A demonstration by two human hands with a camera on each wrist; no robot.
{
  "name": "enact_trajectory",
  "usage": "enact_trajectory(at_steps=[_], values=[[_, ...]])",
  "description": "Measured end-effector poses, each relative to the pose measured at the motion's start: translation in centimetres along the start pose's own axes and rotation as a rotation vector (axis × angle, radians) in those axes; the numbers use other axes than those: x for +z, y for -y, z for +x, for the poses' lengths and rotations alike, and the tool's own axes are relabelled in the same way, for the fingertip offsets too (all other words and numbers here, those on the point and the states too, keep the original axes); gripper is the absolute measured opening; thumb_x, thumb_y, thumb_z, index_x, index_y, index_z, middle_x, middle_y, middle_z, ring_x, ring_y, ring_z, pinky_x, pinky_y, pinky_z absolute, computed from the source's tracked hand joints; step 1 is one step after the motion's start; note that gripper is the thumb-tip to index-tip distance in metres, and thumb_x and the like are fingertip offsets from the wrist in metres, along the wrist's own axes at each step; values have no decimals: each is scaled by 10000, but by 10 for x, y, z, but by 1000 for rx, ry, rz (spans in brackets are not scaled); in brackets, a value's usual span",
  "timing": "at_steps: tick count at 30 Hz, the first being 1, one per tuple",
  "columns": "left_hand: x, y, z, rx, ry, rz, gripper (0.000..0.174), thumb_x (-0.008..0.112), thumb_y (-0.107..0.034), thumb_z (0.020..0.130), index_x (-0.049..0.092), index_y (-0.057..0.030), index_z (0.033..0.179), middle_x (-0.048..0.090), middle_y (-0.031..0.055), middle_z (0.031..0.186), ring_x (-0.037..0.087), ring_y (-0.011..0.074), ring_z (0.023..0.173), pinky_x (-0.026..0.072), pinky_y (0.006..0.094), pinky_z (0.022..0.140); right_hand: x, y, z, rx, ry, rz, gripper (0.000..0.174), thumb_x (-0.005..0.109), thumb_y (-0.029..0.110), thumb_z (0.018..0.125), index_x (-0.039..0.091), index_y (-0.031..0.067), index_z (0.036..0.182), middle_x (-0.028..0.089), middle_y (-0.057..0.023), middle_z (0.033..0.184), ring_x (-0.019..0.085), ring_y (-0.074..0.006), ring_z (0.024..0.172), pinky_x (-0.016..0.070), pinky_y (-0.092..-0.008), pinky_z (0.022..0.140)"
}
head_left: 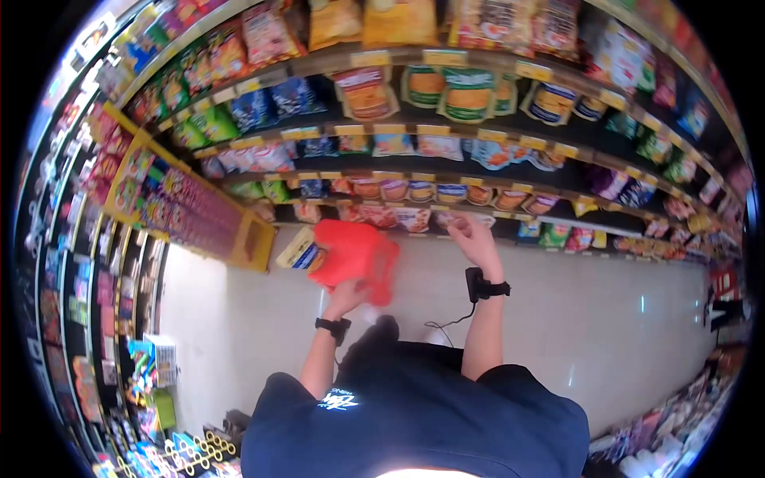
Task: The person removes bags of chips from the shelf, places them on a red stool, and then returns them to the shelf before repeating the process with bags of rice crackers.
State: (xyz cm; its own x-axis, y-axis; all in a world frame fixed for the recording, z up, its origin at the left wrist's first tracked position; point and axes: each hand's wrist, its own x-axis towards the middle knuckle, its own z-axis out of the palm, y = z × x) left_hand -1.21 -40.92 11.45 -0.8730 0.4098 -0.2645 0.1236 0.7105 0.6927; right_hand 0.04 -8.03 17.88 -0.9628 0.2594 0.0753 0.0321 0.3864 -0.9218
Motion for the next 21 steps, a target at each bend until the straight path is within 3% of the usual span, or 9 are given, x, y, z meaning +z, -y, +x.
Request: enact_trajectory(at_steps=[4,7,9,12,15,21], values=[[26,-48,23,93,-1,-5,338,618,-244,793,593,-50,1068,640,145,962,614,267,892,473,338,800,-66,-4,-45,4,-177,-33,299,625,183,811,567,31,1062,634,-77,844,602,-145,750,478,-269,698],[57,-72,41,290,78,-170,341,613,-231,793,586,-50,1081,641,139,968,618,246,891,478,331,794,-106,-20,-80,53,-343,8,296,620,175,819,565,32,1073,622,-76,882,589,-145,778,472,-273,706],[59,-117,35,272,242,-72,326,598,-214,800,587,-51,1082,642,123,979,619,217,870,485,321,778,-132,-30,-101,81,-416,14,294,617,173,822,565,34,1075,619,-78,889,587,-145,785,469,-273,706],[70,-152,41,344,316,-26,315,584,-206,807,590,-52,1083,644,102,970,615,189,834,489,309,753,-157,-28,-128,139,-519,51,289,603,171,832,563,31,1083,614,-81,893,582,-145,796,465,-274,706],[89,-166,54,451,341,-58,307,581,-214,817,594,-53,1077,642,95,950,605,182,815,486,303,738,-172,-32,-150,137,-629,67,286,614,180,826,564,4,1047,625,-118,902,608,-181,798,484,-291,693],[134,-182,79,465,437,-138,302,572,-245,836,599,-51,1066,638,94,940,586,176,802,483,306,722,-193,-44,-176,205,-668,-19,283,605,187,833,568,13,1053,626,-128,913,614,-192,800,489,-302,689]])
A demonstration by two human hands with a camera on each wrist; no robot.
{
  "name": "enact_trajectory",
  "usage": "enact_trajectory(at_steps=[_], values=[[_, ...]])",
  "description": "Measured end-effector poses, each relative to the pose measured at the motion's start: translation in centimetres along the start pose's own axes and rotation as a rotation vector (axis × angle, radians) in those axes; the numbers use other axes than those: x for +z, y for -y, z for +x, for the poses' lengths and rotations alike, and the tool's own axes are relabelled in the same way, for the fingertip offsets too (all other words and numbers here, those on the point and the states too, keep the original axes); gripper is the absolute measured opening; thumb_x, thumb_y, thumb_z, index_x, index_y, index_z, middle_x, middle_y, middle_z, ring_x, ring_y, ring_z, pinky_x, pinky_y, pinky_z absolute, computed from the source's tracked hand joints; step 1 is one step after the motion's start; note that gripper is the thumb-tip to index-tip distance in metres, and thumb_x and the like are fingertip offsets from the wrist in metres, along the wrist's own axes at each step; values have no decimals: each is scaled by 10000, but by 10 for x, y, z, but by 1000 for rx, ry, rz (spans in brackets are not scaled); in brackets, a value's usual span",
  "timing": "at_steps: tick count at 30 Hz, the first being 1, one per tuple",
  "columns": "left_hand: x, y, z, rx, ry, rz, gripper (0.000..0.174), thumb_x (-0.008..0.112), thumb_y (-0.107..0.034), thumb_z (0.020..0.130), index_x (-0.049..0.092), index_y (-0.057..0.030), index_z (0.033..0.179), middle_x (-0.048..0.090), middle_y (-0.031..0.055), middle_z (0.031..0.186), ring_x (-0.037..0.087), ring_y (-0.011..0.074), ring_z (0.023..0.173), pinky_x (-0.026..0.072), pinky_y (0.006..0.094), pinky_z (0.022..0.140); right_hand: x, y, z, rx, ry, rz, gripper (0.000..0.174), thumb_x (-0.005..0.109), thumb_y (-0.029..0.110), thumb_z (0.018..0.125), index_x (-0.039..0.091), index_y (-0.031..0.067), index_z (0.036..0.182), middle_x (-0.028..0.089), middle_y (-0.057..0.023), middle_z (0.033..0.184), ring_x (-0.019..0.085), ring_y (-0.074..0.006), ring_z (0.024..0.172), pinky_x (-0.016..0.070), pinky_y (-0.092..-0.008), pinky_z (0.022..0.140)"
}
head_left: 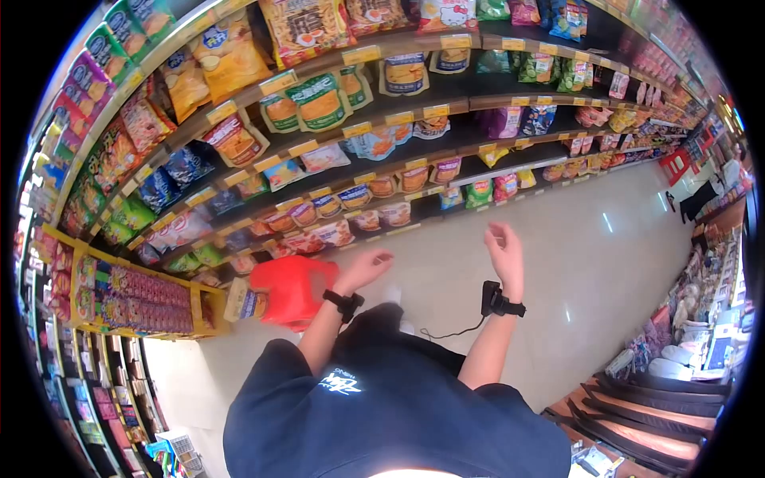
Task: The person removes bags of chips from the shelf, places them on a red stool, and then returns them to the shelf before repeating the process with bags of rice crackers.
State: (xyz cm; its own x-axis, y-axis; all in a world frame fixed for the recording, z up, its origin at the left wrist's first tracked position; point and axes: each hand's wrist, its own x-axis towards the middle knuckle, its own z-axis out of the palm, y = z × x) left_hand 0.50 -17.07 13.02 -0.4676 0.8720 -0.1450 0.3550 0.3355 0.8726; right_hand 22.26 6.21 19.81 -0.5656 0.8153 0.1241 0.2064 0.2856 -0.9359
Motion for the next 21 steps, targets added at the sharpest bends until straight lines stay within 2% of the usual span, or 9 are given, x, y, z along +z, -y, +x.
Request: enact_trajectory(at_steps=[4,6,10,13,15,16,17,19,21], values=[[10,6,26,-10,76,-29,297,566,-251,842,602,-51,1059,639,90,944,583,178,797,483,308,714,-3,-5,15,79,-9,7,282,604,180,830,571,21,1060,627,-123,914,614,-194,800,491,-304,690],[14,11,44,20,60,-57,267,571,-193,857,587,-10,1051,627,69,912,605,139,761,481,267,699,-2,-8,29,106,-7,11,282,604,176,827,571,23,1062,627,-119,914,614,-192,800,491,-304,691],[-8,6,92,26,13,-158,250,568,-175,858,583,-3,1037,625,66,887,598,134,756,476,258,696,8,-5,78,4,-3,-46,288,608,166,822,568,21,1067,626,-104,908,607,-176,793,486,-288,696],[-28,-1,138,130,-105,-153,214,553,-154,869,583,5,1008,619,54,857,590,121,754,471,248,686,13,13,119,-40,19,-29,289,609,163,821,567,19,1068,628,-101,911,602,-169,797,481,-279,710],[-41,-6,172,25,-251,-356,191,573,-117,843,594,-2,994,637,61,863,603,125,720,482,253,659,17,27,152,-58,29,-33,288,608,162,822,567,17,1068,629,-100,914,601,-166,802,479,-275,719],[-49,-16,185,112,-283,-456,167,552,-114,863,589,-1,980,636,48,844,600,117,732,477,245,641,20,30,168,-88,30,-10,283,607,156,824,567,11,1064,631,-98,920,600,-158,806,476,-271,725],[-56,-24,196,116,-283,-461,167,552,-114,863,589,-1,980,636,48,844,600,117,732,477,245,641,23,31,182,-112,32,16,278,605,150,826,566,5,1061,633,-95,926,598,-151,811,473,-267,731],[-69,-37,222,180,-415,-490,145,538,-106,876,588,-2,964,631,40,830,599,114,718,474,234,624,32,27,213,-117,37,51,268,602,142,830,567,0,1054,633,-89,922,597,-144,810,471,-260,730],[-78,-40,239,210,-422,-505,137,537,-84,870,586,-1,967,621,44,831,599,112,703,475,232,620,41,22,231,-98,46,84,258,599,134,833,568,-6,1048,633,-84,918,596,-137,810,469,-253,728]])
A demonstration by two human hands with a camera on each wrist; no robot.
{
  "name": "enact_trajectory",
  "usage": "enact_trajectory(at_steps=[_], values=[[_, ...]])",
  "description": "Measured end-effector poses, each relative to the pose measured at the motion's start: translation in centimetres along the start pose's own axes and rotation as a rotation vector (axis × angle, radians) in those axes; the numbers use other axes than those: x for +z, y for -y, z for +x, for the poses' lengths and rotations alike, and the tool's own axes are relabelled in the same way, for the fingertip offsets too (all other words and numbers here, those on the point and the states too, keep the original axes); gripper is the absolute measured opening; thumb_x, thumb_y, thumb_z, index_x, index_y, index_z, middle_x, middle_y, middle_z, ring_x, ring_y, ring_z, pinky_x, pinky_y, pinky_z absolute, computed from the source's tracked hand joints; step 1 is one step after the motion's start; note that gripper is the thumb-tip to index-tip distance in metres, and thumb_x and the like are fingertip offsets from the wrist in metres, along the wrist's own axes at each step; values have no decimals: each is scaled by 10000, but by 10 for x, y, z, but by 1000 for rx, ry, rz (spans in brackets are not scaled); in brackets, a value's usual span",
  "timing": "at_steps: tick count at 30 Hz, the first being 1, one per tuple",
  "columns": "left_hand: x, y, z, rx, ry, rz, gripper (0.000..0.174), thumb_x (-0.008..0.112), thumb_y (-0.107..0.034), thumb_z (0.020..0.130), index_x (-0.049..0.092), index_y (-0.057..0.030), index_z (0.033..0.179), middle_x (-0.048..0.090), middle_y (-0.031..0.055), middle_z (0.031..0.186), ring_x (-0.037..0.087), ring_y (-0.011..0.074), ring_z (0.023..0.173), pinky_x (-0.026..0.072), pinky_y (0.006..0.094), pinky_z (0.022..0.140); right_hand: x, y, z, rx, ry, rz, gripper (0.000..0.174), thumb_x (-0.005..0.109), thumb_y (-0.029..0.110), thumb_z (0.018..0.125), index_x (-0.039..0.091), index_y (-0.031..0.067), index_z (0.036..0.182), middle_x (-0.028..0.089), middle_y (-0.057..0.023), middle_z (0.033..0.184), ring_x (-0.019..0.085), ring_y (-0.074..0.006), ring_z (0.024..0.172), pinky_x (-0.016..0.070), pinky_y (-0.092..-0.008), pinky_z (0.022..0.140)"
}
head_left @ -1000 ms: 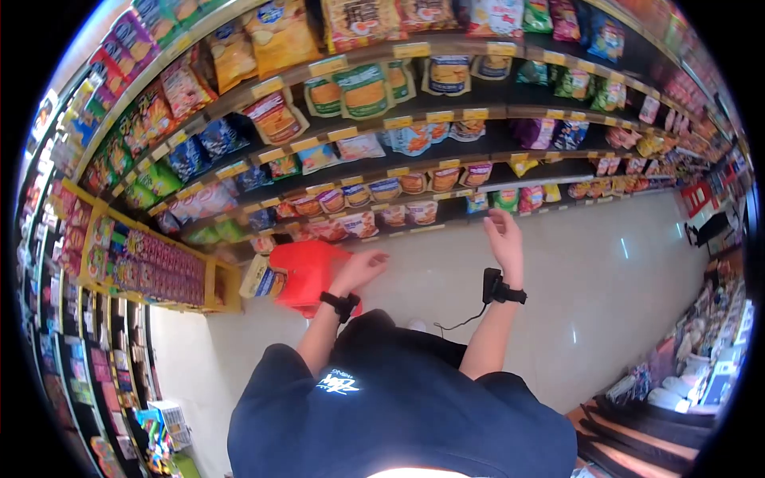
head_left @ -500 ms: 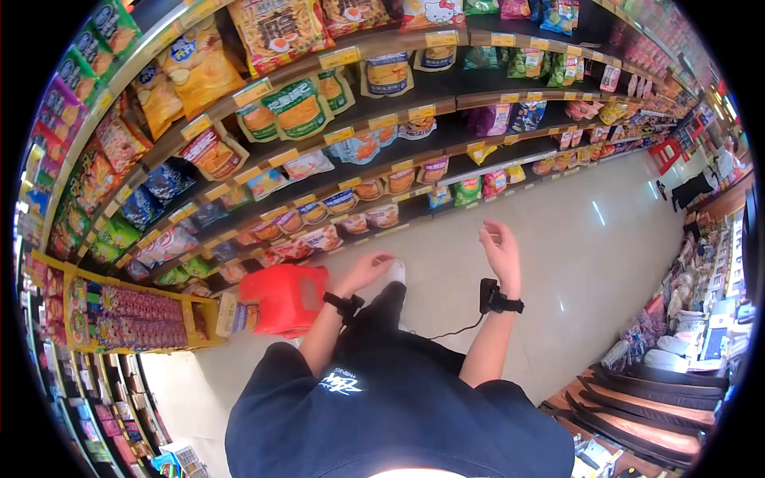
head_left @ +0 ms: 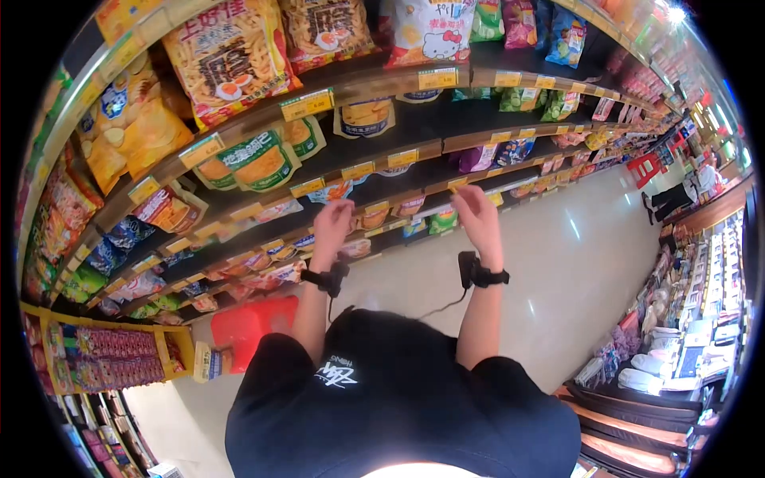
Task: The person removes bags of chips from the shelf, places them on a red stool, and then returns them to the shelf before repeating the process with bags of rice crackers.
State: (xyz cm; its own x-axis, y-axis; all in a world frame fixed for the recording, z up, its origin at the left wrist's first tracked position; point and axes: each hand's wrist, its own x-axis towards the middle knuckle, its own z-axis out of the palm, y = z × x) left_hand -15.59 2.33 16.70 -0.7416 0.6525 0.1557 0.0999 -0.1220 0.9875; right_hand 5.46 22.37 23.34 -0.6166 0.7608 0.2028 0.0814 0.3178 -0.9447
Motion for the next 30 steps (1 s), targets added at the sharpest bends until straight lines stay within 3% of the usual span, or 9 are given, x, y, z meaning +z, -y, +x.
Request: enact_trajectory(at_steps=[8,10,15,18,19,21,23,25,30], values=[[16,-29,86,45,-261,50,330,491,-37,858,461,-1,1185,562,107,1064,627,148,684,483,238,632,33,7,100,-174,95,194,230,595,85,828,560,14,1044,612,-49,903,575,-116,835,458,-242,725],[22,-27,108,143,-349,99,353,489,-56,864,449,0,1210,551,126,1114,632,154,677,484,236,618,46,4,133,-265,91,214,241,599,74,816,561,29,1049,590,-55,926,566,-132,889,461,-250,730],[45,-44,148,60,-489,131,365,477,-102,888,422,-9,1236,588,132,1028,638,150,667,481,234,577,83,8,198,-391,61,348,313,577,29,828,499,-5,1129,568,-76,1047,538,-170,1001,442,-265,857],[52,-55,177,6,-505,58,323,465,-161,911,434,4,1188,612,97,947,647,172,689,490,245,567,90,4,222,-284,158,582,316,587,21,793,514,-14,1098,562,-109,1056,560,-226,988,459,-288,821],[49,-46,188,18,-543,77,237,455,-155,911,505,11,1074,624,90,890,645,173,709,498,255,590,91,1,233,-285,164,602,316,587,21,793,514,-14,1098,562,-109,1056,560,-226,988,459,-288,821],[35,-24,205,74,-528,121,196,452,-146,907,536,7,997,624,89,849,631,163,688,488,255,583,93,-12,248,-348,307,428,321,596,70,824,504,-3,1123,569,-87,1063,532,-161,1006,444,-290,824],[17,-7,214,115,-512,150,183,449,-137,902,566,3,921,625,87,809,617,152,667,479,254,577,96,-13,254,-352,295,395,335,605,92,822,501,-3,1126,570,-92,1069,535,-166,1004,440,-299,825],[3,2,216,177,-512,596,192,450,-126,891,571,-21,785,591,58,681,549,122,589,429,248,527,89,-11,256,-357,280,353,350,614,114,820,499,-2,1129,570,-96,1075,538,-172,1002,437,-309,825],[34,-50,187,83,-488,517,227,458,-141,888,545,-33,708,530,14,597,484,105,540,376,255,496,81,-18,271,-309,379,269,376,629,173,822,503,7,1134,573,-111,1097,544,-204,1008,432,-315,840]])
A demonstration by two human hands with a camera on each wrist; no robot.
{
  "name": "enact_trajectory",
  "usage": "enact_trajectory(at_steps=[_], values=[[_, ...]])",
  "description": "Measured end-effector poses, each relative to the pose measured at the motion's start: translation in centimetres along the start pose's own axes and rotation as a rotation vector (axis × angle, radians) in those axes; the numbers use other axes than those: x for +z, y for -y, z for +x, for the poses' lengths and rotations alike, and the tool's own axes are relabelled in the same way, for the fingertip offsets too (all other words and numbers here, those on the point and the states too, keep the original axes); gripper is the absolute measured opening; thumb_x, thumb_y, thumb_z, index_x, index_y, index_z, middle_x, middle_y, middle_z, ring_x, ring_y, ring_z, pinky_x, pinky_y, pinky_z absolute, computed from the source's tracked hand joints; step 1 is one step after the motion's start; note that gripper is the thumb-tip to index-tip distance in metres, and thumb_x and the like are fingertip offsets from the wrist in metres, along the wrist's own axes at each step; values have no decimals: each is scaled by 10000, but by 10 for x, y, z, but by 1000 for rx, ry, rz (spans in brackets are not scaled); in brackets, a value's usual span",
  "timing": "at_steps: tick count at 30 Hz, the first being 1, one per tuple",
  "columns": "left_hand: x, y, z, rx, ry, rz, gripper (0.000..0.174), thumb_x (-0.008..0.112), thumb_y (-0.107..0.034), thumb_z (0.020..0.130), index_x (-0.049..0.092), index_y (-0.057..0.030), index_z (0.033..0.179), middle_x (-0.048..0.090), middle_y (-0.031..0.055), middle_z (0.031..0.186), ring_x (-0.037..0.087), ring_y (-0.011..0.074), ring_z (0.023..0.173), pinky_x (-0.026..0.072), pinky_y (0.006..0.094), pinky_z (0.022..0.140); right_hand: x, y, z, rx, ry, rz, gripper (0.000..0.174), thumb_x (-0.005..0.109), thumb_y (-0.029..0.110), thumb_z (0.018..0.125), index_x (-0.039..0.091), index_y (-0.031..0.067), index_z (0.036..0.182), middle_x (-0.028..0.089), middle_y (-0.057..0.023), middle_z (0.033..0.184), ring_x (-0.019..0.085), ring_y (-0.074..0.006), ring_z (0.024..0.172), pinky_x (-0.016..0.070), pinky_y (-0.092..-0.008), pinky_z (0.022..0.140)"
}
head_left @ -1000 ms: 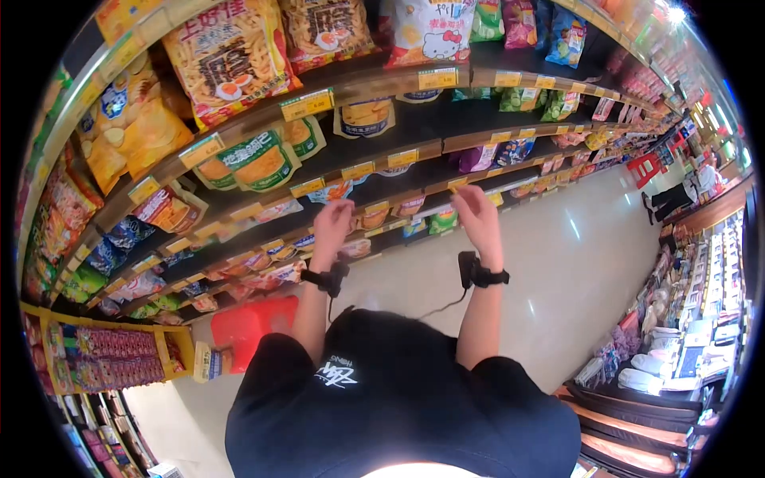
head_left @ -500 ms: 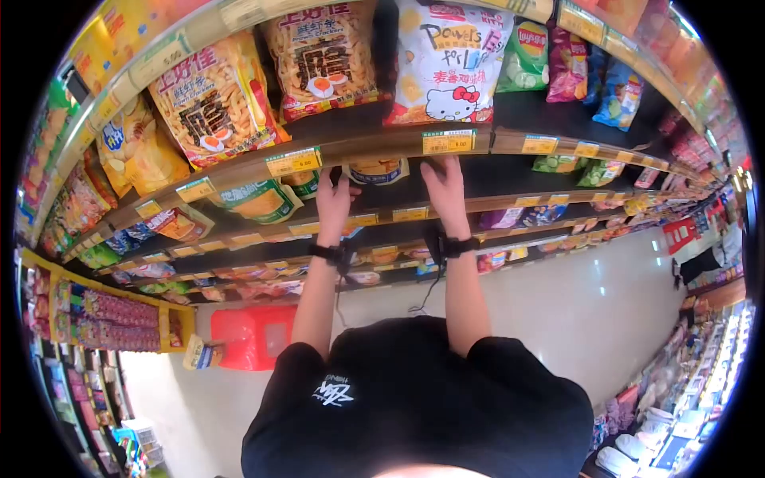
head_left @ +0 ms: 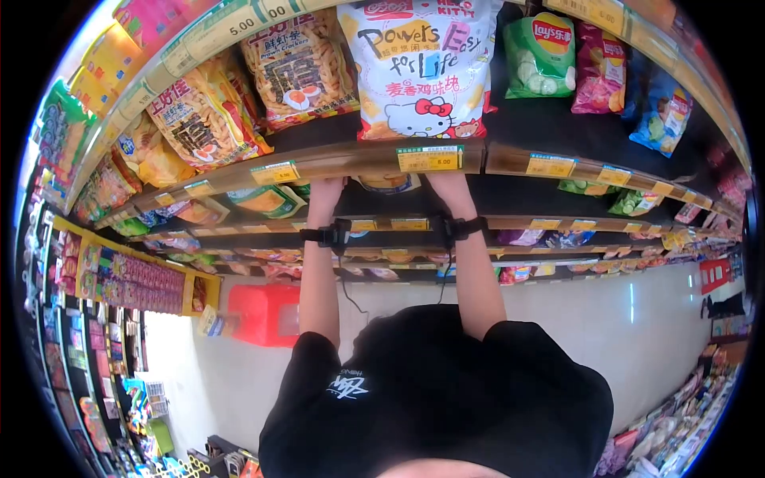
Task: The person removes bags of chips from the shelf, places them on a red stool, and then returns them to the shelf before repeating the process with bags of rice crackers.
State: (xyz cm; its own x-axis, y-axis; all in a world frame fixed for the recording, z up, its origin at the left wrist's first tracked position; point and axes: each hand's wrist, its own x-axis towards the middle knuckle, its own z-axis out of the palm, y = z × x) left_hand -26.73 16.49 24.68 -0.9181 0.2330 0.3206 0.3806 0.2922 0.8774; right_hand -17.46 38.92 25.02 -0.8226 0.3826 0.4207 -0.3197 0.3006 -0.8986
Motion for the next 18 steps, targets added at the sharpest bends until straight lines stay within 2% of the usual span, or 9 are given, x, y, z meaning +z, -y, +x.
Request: enact_trajectory(at_steps=[5,7,8,9,10,14,16,18], values=[[-2,-6,-14,-99,3,-181,216,459,-134,894,550,-23,733,522,14,589,490,107,538,383,254,501,-12,9,-9,77,138,131,375,648,124,807,517,7,1138,588,-90,1095,546,-171,1007,432,-300,854],[1,-12,-20,-38,67,-246,132,449,-86,893,544,-4,851,538,39,647,507,117,547,400,247,512,-13,9,-10,155,246,286,339,640,84,811,539,8,1125,607,-61,1069,554,-147,984,433,-286,853],[3,-16,-23,-42,58,-240,132,449,-86,893,544,-4,851,538,39,647,507,117,547,400,247,512,-11,8,-11,157,255,293,339,640,84,811,539,8,1125,607,-61,1069,554,-147,984,433,-286,853],[4,-20,-28,-61,47,-257,103,440,-52,889,508,10,936,545,58,701,515,115,553,419,248,512,-8,7,-12,27,240,311,345,644,97,807,545,16,1127,615,-71,1060,570,-151,956,446,-284,827],[4,-25,-33,-80,37,-274,149,431,-18,884,472,25,1021,552,77,755,524,114,559,438,249,512,-7,8,-14,-100,221,328,351,647,110,803,551,23,1130,623,-81,1052,587,-155,927,458,-281,800],[0,-35,-59,-69,5,-350,197,443,22,861,451,14,1057,560,85,823,533,123,590,453,258,538,-21,16,-24,-39,335,282,270,630,76,807,603,39,1074,640,-71,1007,600,-144,882,466,-260,764],[-5,-31,-68,-80,69,-243,224,463,55,834,461,9,1054,565,72,822,546,126,625,460,257,564,-29,29,-25,-105,429,275,195,611,12,802,640,7,994,649,-58,949,587,-122,879,456,-249,797],[-8,-28,-76,-120,81,-172,229,481,60,823,471,8,1046,569,62,823,552,124,626,454,247,574,-25,31,-30,-121,397,314,184,605,0,796,649,13,974,652,-66,911,596,-125,840,461,-240,767]])
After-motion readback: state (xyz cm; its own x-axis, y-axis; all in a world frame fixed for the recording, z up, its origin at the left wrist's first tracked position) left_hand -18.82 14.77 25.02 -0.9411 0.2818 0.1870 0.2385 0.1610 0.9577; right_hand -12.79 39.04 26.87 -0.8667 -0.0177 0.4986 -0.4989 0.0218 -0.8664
